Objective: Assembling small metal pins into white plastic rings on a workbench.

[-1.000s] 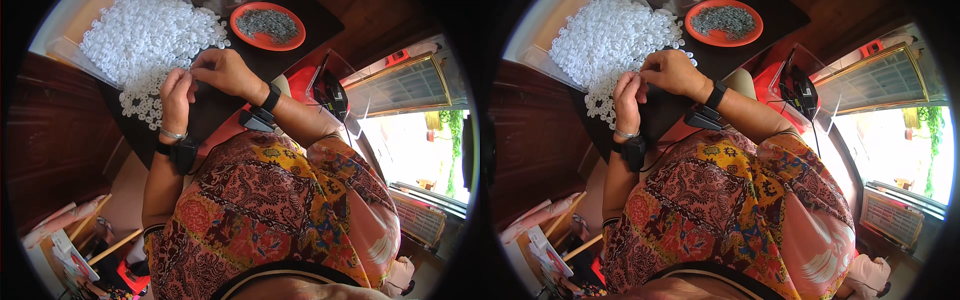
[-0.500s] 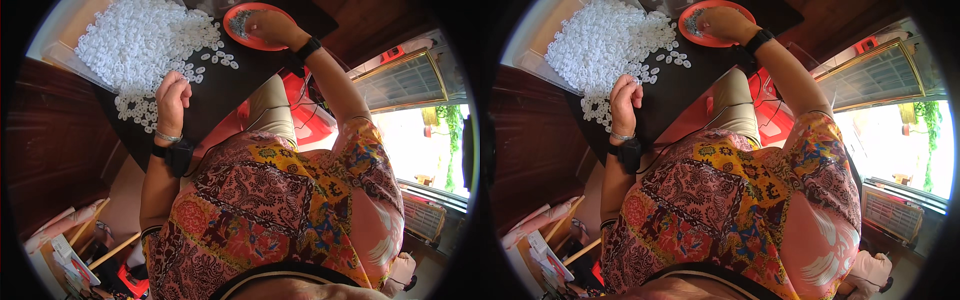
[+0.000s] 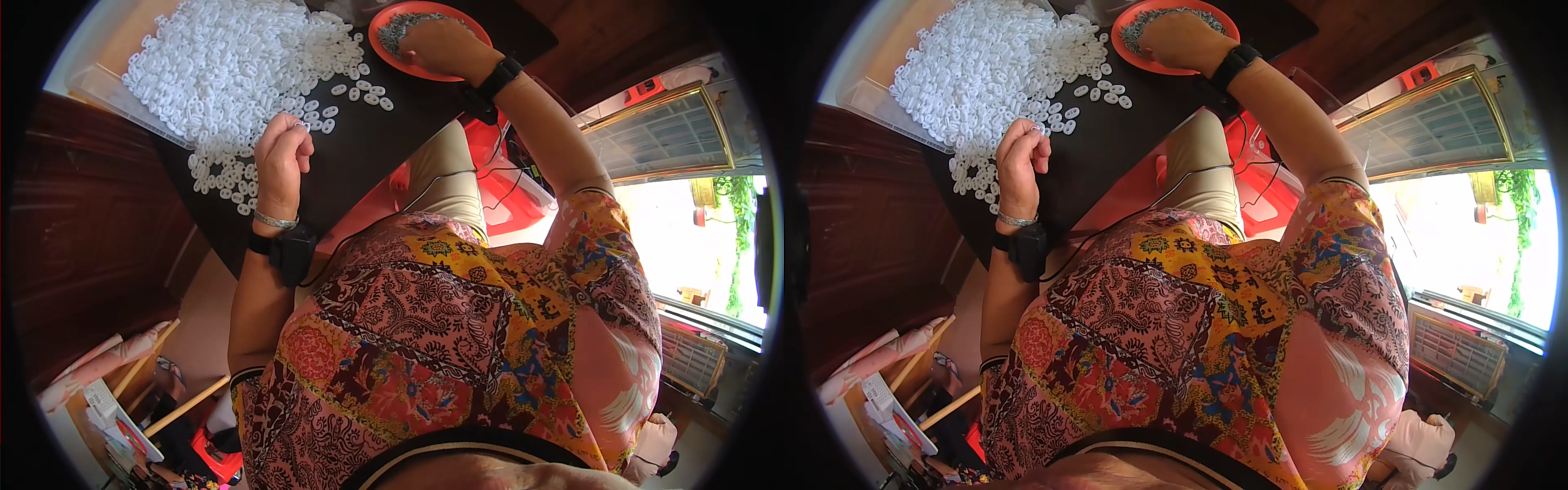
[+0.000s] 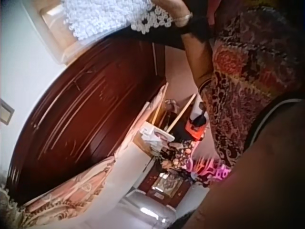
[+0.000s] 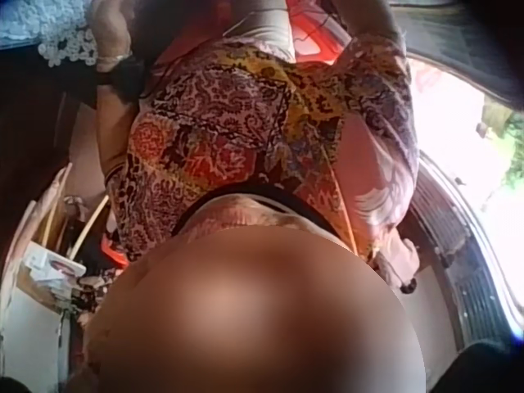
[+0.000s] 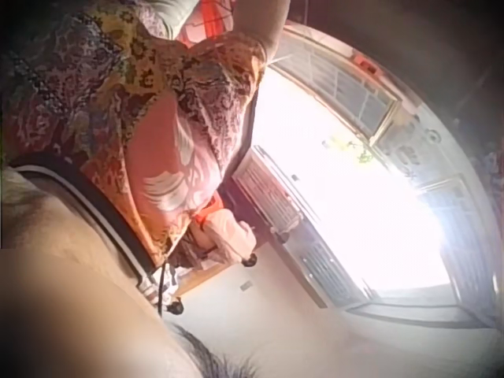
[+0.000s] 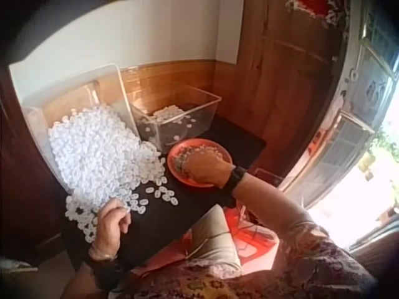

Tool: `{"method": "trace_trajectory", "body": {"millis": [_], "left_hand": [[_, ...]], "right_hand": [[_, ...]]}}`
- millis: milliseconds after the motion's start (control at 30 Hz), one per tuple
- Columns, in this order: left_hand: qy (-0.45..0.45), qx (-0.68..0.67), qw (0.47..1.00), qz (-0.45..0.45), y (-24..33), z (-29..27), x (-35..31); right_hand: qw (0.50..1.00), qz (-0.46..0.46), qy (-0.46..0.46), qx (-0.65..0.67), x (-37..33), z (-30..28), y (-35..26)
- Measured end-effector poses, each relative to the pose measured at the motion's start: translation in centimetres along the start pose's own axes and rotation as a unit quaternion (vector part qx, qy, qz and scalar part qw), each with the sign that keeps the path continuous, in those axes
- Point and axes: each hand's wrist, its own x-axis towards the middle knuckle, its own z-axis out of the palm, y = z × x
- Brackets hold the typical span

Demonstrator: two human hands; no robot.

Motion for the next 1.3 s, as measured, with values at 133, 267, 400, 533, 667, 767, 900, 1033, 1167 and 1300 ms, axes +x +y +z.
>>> {"method": "trace_trajectory", "body": {"millis": [133,267,400,533,667,767,900,1033,1167,1300], "left_hand": [[-0.001,0.018,1.000,-0.006,0.3,-0.1,-0.2],[-0.004,0.019,1.000,-0.011,0.4,-0.4,-0.1],[0.005,-0.021,1.000,-0.020,0.5,-0.3,-0.2],[0.018,-0.040,0.999,-0.015,1.1,0.0,-0.6],[0.003,-0.052,0.999,-0.002,1.0,0.3,-0.6],[-0.006,-0.010,1.000,0.018,0.9,0.3,-0.8],[-0.011,0.011,0.999,0.034,1.0,0.5,-0.9],[-0.012,0.006,0.999,0.036,1.1,0.5,-0.8],[-0.012,0.031,0.999,0.038,1.2,0.4,-1.1],[-0.026,0.042,0.998,0.044,1.3,0.5,-1.1]], "right_hand": [[1.000,0.008,-0.013,0.019,0.3,-0.9,-0.7],[1.000,-0.004,0.006,-0.007,0.6,0.7,0.1],[0.998,0.036,0.030,0.038,0.1,0.8,0.6],[0.952,0.132,0.101,0.256,-0.7,-3.5,-1.1],[0.838,-0.008,0.288,0.463,-0.7,-2.0,-4.4],[0.782,0.054,0.137,0.605,-1.5,-3.3,-8.1],[0.668,0.053,0.057,0.740,-0.8,-2.8,-11.7],[0.678,0.063,0.059,0.730,-0.2,-2.0,-13.1],[0.693,0.049,0.046,0.718,-0.3,-2.4,-13.7],[0.670,0.042,0.034,0.740,-0.1,-1.6,-14.1]]}}
